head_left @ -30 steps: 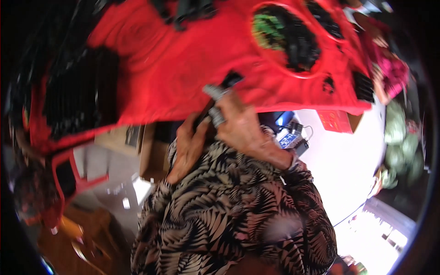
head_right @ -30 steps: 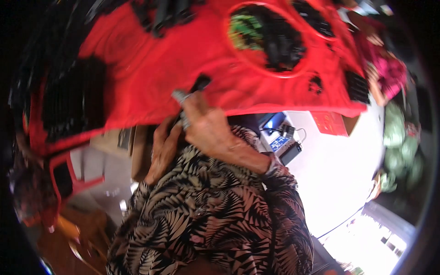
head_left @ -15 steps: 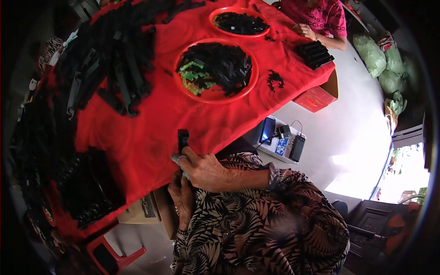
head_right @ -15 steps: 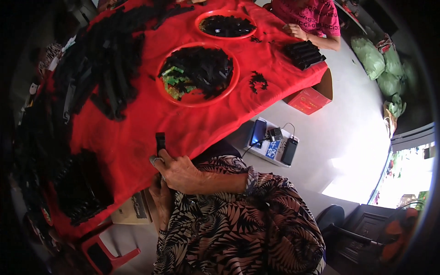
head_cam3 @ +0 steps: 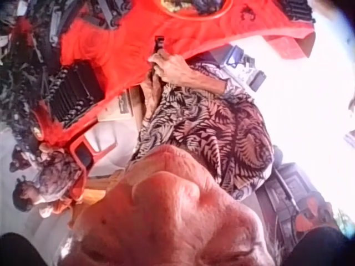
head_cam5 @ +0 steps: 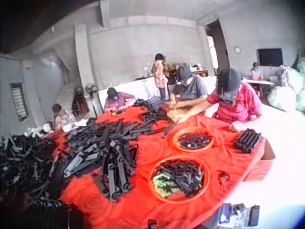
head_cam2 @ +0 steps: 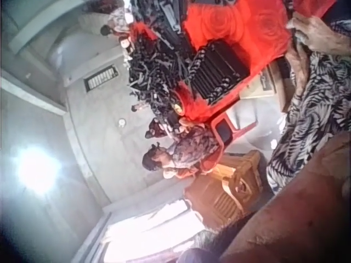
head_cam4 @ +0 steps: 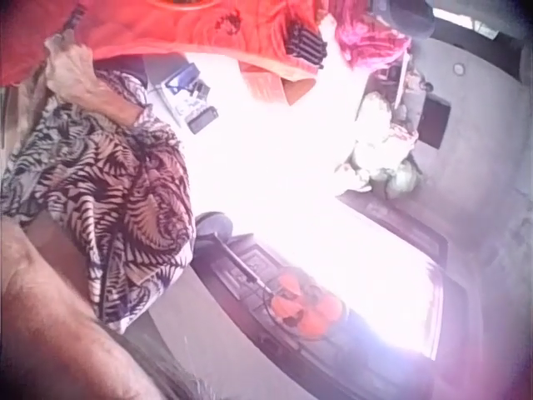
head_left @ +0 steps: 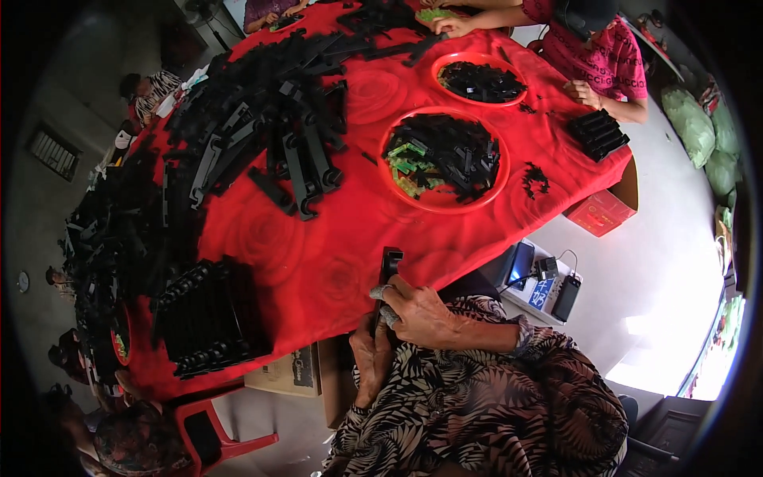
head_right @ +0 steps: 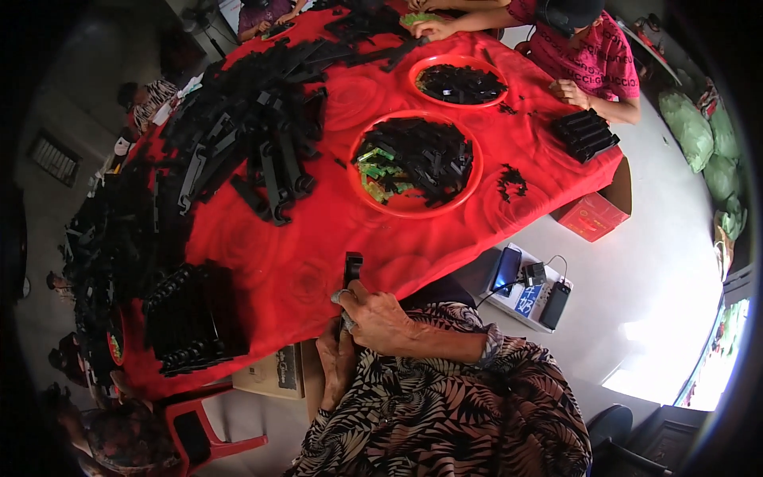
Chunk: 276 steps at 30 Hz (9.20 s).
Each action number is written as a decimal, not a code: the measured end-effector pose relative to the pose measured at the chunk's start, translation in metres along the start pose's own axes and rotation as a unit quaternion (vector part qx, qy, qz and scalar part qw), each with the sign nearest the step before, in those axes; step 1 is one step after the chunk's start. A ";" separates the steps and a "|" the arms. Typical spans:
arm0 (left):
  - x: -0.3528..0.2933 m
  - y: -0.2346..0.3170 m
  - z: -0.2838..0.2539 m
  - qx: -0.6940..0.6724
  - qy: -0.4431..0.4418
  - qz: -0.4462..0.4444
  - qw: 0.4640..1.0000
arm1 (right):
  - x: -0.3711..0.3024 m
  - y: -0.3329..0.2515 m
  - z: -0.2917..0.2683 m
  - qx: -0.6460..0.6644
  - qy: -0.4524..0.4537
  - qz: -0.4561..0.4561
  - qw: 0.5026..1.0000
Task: The recorder is wiping black plastic components with a grey cloth and inspecting them in a workshop environment.
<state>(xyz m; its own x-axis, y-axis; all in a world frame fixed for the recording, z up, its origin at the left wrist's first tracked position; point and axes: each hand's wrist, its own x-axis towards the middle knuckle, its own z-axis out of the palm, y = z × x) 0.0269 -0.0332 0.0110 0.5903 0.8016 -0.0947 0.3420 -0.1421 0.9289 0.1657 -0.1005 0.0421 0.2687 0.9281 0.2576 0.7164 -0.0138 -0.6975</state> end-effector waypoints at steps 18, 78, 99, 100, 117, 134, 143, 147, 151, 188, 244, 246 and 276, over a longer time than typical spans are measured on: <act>0.005 -0.018 0.012 -0.109 0.039 -0.008 0.993 | 0.000 -0.004 -0.001 -0.063 0.011 -0.122 0.990; 0.006 0.017 -0.048 0.186 -0.262 0.047 0.946 | -0.020 0.037 -0.044 -0.003 -0.248 -0.026 0.968; 0.008 0.014 -0.051 0.242 -0.268 0.093 0.928 | -0.015 0.025 -0.048 -0.033 -0.322 -0.045 0.945; 0.009 0.017 -0.052 0.241 -0.269 0.099 0.927 | -0.015 0.025 -0.047 -0.036 -0.328 -0.048 0.943; -0.002 0.015 -0.051 0.264 -0.299 0.049 0.916 | -0.020 0.032 -0.036 -0.025 -0.343 0.021 0.939; 0.016 0.001 -0.055 0.204 -0.270 0.019 0.941 | 0.018 0.031 -0.039 0.070 -0.370 0.074 0.923; 0.006 -0.009 -0.054 0.185 -0.254 0.003 0.949 | 0.013 0.037 -0.038 0.031 -0.399 0.066 0.914; 0.008 -0.012 -0.053 0.184 -0.267 0.022 0.946 | 0.007 0.047 -0.033 0.039 -0.386 0.032 0.921; 0.010 -0.007 -0.054 0.222 -0.268 0.028 0.937 | 0.004 0.051 -0.029 0.059 -0.378 0.058 0.922; 0.005 -0.005 -0.030 0.187 -0.231 0.004 0.955 | -0.002 0.044 -0.014 0.001 -0.371 0.054 0.927; 0.009 -0.010 -0.038 0.132 -0.253 0.005 0.958 | 0.000 0.043 -0.027 0.094 -0.407 0.084 0.905; 0.009 -0.009 -0.039 0.120 -0.265 0.023 0.956 | -0.011 0.052 -0.020 0.070 -0.315 -0.019 0.946; -0.003 0.004 -0.030 0.250 -0.221 0.077 0.940 | -0.014 0.068 -0.008 0.108 -0.307 -0.015 0.945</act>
<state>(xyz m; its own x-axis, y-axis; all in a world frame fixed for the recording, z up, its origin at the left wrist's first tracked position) 0.0044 -0.0188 0.0257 0.8690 0.4454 -0.2158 0.4634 -0.5792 0.6706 0.2157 -0.1169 -0.0034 -0.2211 0.9689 -0.1115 0.5521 0.0301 -0.8332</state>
